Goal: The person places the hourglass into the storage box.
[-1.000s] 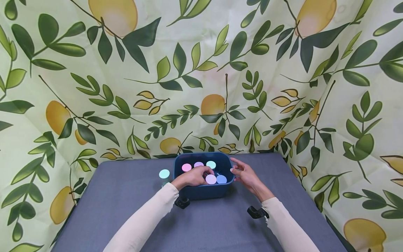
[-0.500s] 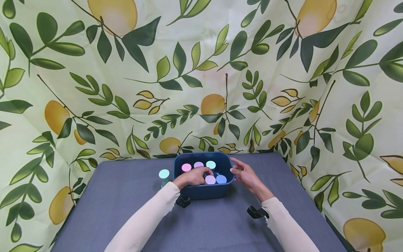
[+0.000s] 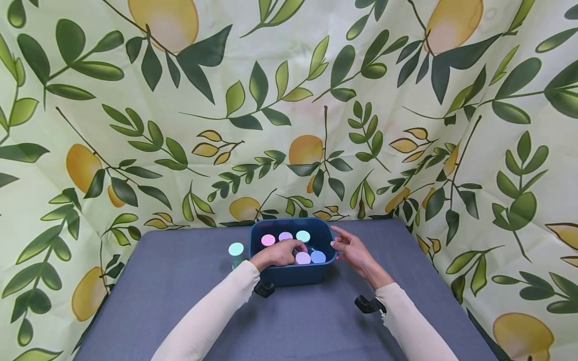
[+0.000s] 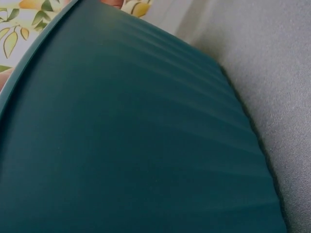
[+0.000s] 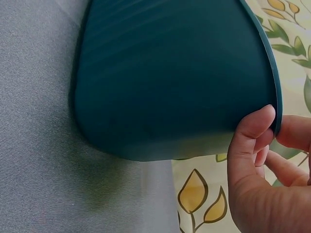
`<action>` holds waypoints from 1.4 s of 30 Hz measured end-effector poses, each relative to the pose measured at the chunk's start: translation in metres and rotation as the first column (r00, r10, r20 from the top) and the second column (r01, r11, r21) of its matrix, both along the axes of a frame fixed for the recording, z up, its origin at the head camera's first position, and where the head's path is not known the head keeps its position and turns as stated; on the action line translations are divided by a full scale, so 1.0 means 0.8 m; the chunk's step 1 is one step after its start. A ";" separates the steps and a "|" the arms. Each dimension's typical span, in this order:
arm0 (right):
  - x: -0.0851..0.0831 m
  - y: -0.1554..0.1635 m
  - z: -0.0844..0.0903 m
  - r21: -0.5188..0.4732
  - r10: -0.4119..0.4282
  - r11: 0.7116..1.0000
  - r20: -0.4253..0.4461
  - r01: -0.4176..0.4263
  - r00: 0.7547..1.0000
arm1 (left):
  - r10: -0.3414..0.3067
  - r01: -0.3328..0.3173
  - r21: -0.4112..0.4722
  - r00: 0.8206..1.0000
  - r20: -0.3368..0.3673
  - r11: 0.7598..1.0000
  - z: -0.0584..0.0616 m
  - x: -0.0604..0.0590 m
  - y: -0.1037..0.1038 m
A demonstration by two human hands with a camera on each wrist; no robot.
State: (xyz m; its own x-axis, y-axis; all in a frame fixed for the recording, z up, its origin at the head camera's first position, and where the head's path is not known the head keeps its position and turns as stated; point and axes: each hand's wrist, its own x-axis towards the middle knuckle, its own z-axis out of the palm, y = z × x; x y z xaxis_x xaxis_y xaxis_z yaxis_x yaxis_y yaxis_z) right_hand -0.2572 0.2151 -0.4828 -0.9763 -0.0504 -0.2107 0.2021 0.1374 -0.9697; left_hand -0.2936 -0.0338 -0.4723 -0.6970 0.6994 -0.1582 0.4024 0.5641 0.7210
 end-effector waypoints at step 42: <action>0.000 0.001 -0.003 0.007 -0.007 1.000 -0.008 0.007 1.000 | 0.139 -0.119 0.238 0.988 -0.067 0.964 0.038 0.037 -0.069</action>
